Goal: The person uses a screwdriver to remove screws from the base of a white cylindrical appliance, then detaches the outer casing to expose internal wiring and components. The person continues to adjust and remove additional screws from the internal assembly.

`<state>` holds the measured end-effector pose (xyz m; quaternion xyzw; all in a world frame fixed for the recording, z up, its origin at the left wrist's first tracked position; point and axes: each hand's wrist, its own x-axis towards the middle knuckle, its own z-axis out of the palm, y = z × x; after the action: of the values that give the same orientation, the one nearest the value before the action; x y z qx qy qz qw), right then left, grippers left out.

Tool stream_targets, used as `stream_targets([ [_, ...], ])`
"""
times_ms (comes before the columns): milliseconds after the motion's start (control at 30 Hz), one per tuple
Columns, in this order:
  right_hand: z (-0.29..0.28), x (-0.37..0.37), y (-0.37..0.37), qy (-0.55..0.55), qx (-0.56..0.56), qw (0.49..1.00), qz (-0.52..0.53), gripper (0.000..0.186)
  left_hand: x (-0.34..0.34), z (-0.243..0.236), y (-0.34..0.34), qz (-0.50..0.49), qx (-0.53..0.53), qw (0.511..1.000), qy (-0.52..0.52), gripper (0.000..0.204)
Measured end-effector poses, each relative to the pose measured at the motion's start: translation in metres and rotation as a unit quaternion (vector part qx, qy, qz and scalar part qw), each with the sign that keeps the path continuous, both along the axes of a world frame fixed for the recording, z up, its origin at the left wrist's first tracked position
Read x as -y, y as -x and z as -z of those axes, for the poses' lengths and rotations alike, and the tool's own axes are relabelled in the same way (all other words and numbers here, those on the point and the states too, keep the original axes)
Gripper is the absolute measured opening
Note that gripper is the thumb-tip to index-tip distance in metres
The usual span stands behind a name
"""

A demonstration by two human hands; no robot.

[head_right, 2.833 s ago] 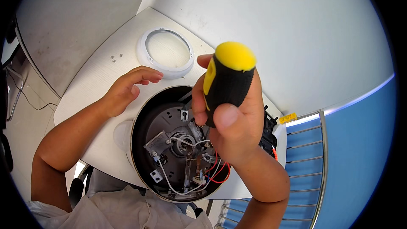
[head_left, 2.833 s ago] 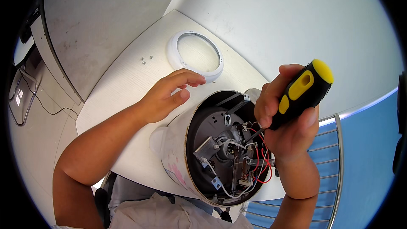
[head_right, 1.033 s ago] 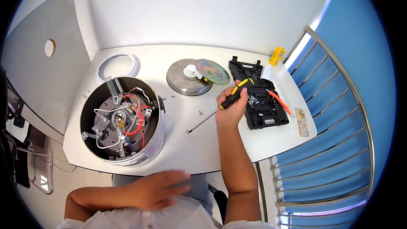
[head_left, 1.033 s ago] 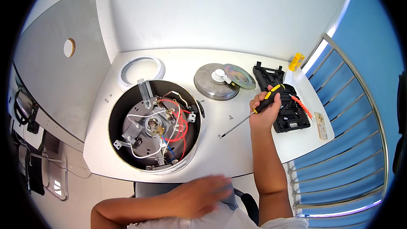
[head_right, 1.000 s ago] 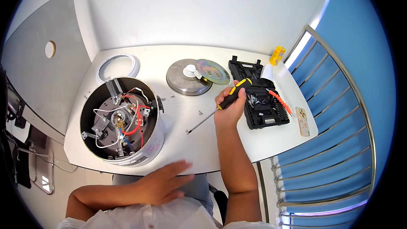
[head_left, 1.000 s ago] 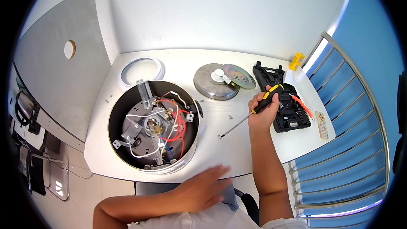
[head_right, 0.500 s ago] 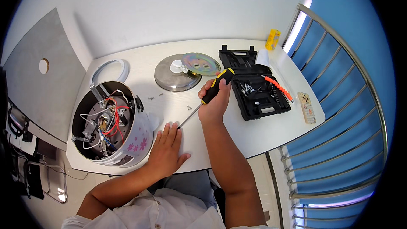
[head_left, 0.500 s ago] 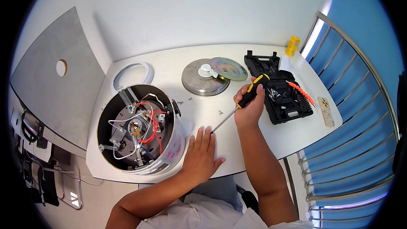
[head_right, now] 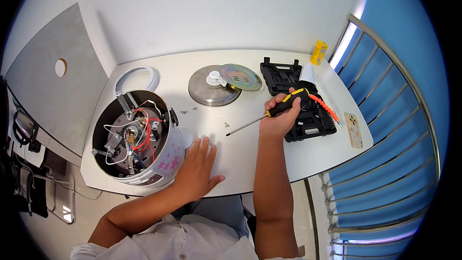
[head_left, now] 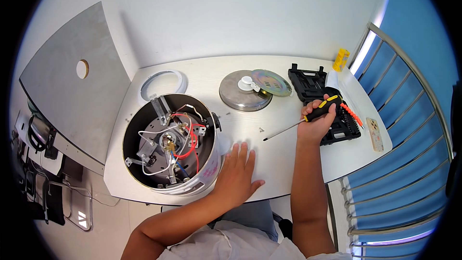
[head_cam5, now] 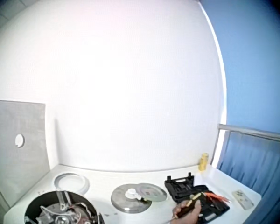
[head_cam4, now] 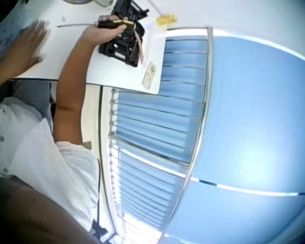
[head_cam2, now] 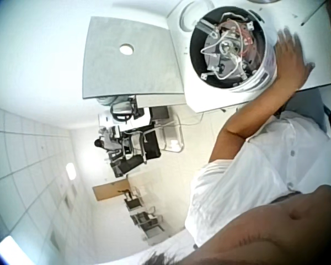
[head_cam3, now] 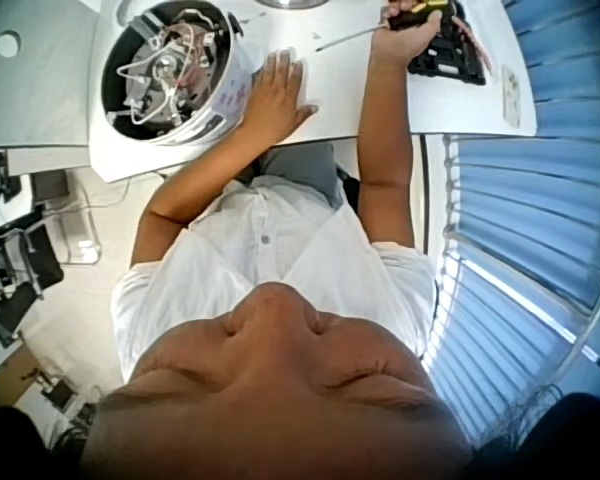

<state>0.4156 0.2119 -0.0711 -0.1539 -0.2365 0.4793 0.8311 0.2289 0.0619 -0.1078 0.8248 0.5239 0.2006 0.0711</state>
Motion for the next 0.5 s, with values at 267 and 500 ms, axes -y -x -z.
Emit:
stream_targets([
  [267,0.001,-0.002,0.002,0.001,-0.004,1.0,-0.028,0.035,0.085,-0.017,0.104,0.264,0.244,0.918,0.168,0.049],
  [500,-0.072,0.037,0.058,-0.153,0.193,0.963,0.107,0.047,0.119,-0.03,0.261,0.224,0.588,0.751,0.201,0.029],
])
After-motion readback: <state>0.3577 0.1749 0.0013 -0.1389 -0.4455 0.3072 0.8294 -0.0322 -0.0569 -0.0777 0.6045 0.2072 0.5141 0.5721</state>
